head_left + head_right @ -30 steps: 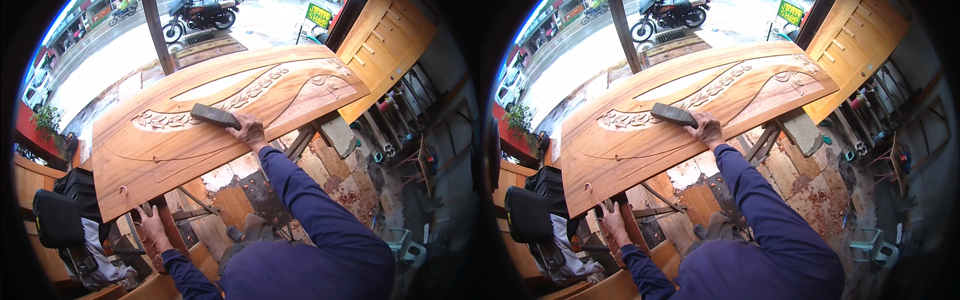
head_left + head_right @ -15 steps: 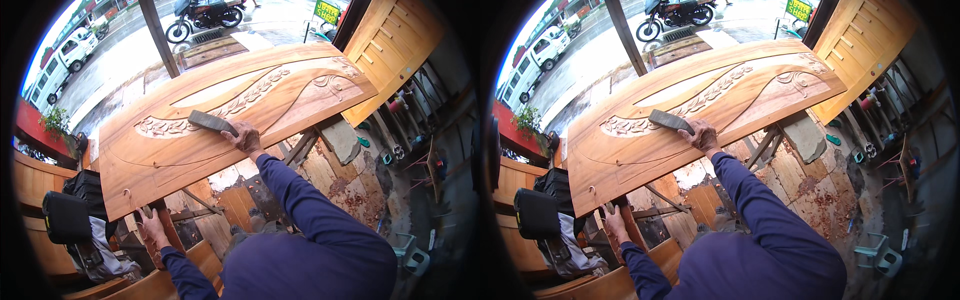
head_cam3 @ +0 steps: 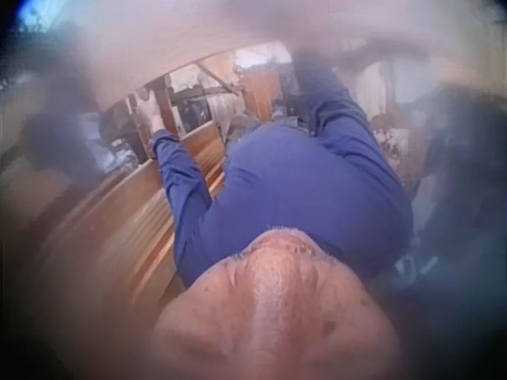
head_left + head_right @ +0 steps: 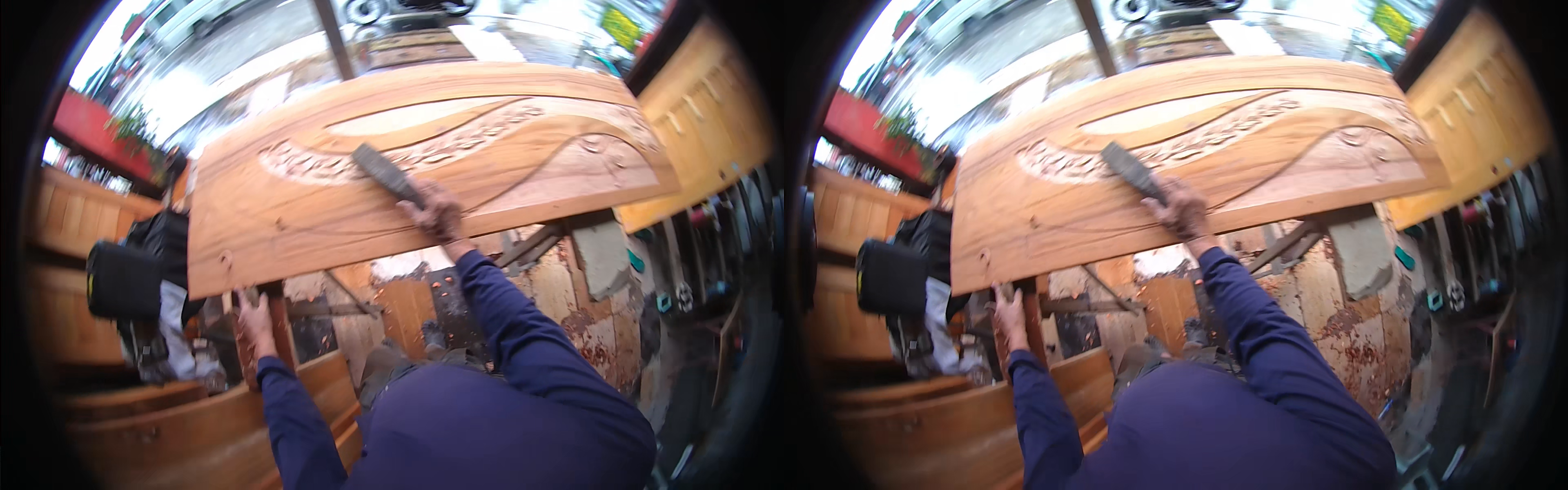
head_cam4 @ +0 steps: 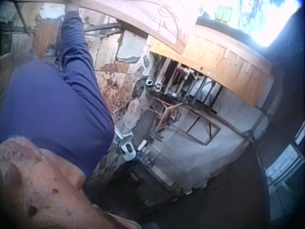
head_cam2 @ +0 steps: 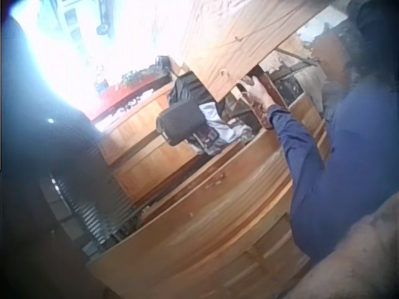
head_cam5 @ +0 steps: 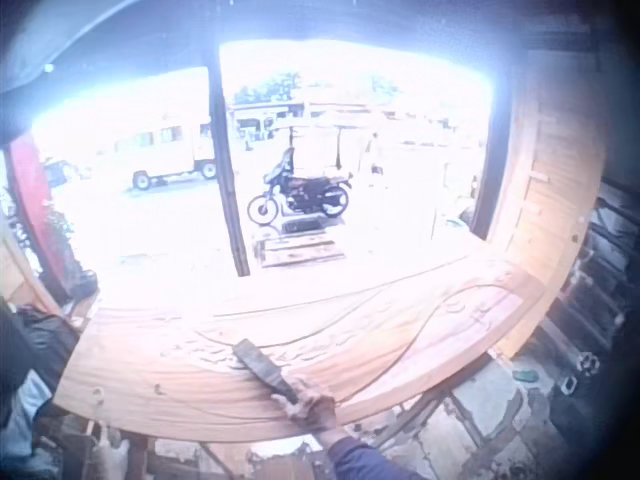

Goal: The person uses a chisel and a wooden mallet to carve a decorative design into a wooden panel, striking the chisel with the mallet to remove wood along a curved line and then brushing away wood shavings.

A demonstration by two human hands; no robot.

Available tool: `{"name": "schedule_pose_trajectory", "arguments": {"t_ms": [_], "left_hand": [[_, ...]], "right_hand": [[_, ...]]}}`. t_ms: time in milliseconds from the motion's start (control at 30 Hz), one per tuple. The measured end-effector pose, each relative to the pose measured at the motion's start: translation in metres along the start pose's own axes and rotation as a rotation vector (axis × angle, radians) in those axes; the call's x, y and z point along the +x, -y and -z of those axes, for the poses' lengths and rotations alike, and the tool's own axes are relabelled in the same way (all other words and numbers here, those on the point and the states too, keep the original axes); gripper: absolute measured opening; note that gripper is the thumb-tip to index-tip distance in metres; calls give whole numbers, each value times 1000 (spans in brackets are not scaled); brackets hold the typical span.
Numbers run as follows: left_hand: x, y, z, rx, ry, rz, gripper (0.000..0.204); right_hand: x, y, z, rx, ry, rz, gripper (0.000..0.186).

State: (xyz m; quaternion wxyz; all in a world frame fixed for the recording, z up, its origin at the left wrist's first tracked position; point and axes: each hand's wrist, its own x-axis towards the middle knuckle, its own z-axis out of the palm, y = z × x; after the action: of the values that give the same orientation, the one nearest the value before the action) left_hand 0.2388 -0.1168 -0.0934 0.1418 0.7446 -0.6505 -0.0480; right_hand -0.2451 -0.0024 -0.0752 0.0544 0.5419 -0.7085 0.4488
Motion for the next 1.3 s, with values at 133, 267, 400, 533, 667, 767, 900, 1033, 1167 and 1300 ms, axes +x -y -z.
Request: {"name": "schedule_pose_trajectory", "arguments": {"t_ms": [133,267,400,533,667,767,900,1033,1167,1300], "left_hand": [[22,16,5,32,17,-20,90],[15,12,3,33,66,2,94],[5,8,8,-33,57,-22,97],[3,0,14,-63,102,4,96],[3,4,17,-176,76,-40,98],[10,4,24,-197,189,-32,102],[15,15,40,-248,320,-15,105],[29,22,47,-337,390,5,99],[62,22,88,-902,489,302,63],[111,24,105,-1304,158,361,44]], "right_hand": [[3,15,-9,63,-62,18,51],[-3,10,-7,-41,-35,-1,52],[-3,14,-6,-55,-7,13,49],[1,17,-6,-102,38,24,47],[3,21,-7,-161,65,75,46],[4,20,-8,-189,72,101,46],[5,23,-13,-230,99,127,44],[4,17,-14,-302,119,128,48],[3,16,-16,-324,136,103,51],[2,13,-23,-311,154,44,57]]}}
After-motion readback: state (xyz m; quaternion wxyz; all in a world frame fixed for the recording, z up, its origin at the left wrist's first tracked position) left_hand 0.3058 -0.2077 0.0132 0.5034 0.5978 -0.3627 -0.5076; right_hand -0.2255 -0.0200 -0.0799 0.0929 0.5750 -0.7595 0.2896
